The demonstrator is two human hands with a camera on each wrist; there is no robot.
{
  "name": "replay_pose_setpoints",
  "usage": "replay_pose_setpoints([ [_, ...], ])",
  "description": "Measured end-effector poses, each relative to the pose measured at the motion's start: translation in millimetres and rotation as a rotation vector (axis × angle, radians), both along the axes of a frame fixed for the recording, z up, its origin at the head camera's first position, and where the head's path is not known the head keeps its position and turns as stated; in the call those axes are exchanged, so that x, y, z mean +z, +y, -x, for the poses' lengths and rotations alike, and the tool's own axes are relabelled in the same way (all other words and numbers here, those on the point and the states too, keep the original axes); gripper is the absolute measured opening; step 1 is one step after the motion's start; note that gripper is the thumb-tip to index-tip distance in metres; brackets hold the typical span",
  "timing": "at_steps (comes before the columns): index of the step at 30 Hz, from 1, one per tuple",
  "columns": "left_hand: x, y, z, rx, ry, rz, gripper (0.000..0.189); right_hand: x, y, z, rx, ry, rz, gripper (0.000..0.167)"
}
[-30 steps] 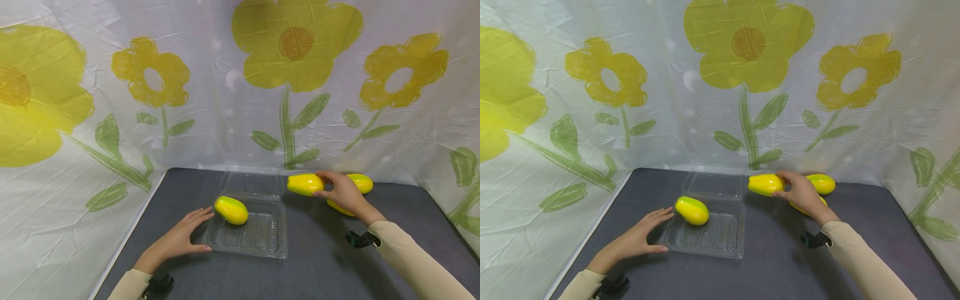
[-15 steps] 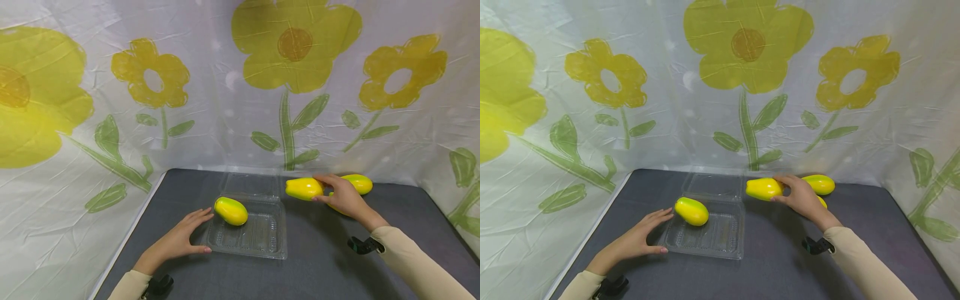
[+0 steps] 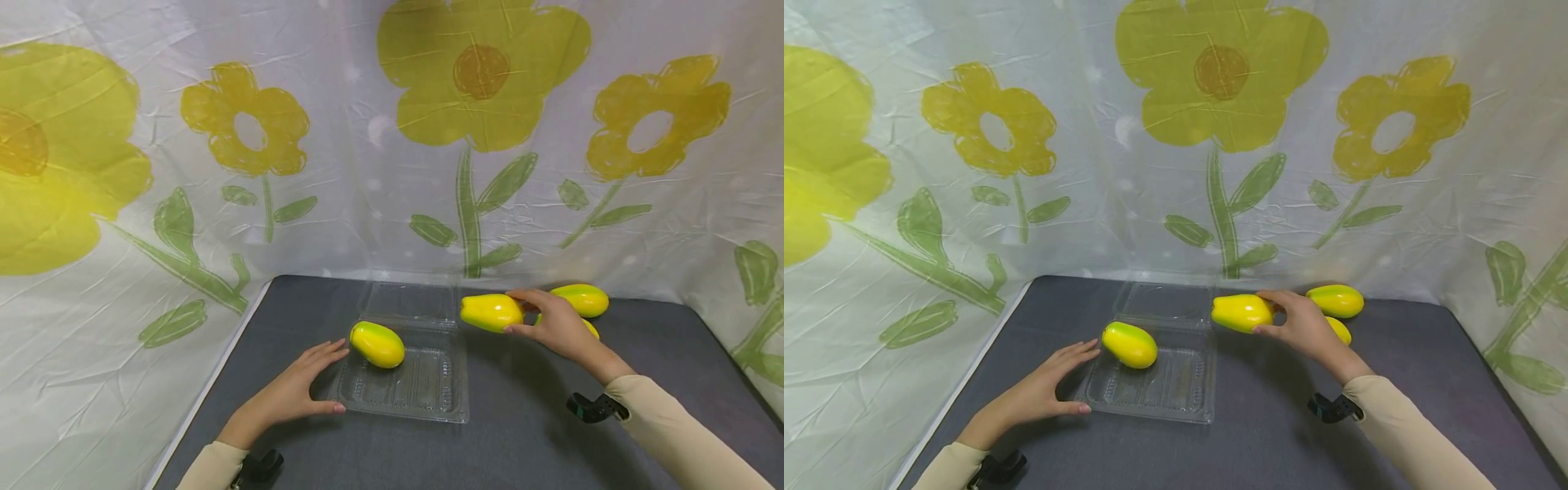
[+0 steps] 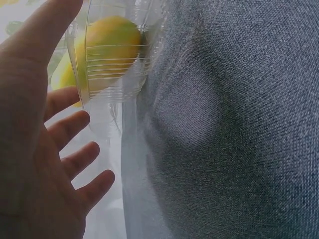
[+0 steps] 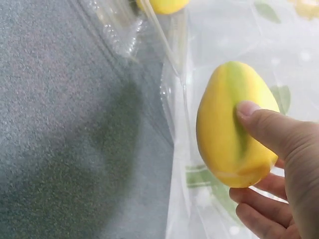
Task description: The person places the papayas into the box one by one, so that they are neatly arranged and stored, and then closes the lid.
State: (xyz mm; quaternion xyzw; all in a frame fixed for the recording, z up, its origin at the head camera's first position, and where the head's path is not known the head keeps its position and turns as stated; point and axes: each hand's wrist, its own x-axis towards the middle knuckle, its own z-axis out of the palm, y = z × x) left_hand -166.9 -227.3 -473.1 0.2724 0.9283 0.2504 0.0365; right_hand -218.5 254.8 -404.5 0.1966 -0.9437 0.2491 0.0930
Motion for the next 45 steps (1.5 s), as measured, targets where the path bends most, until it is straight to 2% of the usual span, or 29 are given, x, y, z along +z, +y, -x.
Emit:
replay_pose_setpoints([
  [12, 0.2, 0.3, -0.4, 0.005, -0.014, -0.006, 0.097, -3.5, -10, -5.1, 0.005, -0.045, 0.006, 0.068],
  [19, -0.3, -1.4, -0.3, 0.005, -0.011, 0.003, 0.098, -5.2, -17, -7.8, 0.045, -0.020, 0.011, 0.072],
  [32, 1.4, 0.8, -0.6, 0.003, -0.007, 0.006, 0.098, -8.1, -29, -11.2, 0.055, -0.052, 0.031, 0.068],
  [39, 3.2, 1.1, -1.4, 0.000, -0.019, 0.000, 0.098, -10.8, -36, -12.1, 0.090, -0.041, 0.053, 0.066],
  [45, 2.7, 0.9, -1.2, 0.001, -0.020, 0.000, 0.099, -12.8, -44, -13.2, 0.086, -0.018, 0.050, 0.065],
])
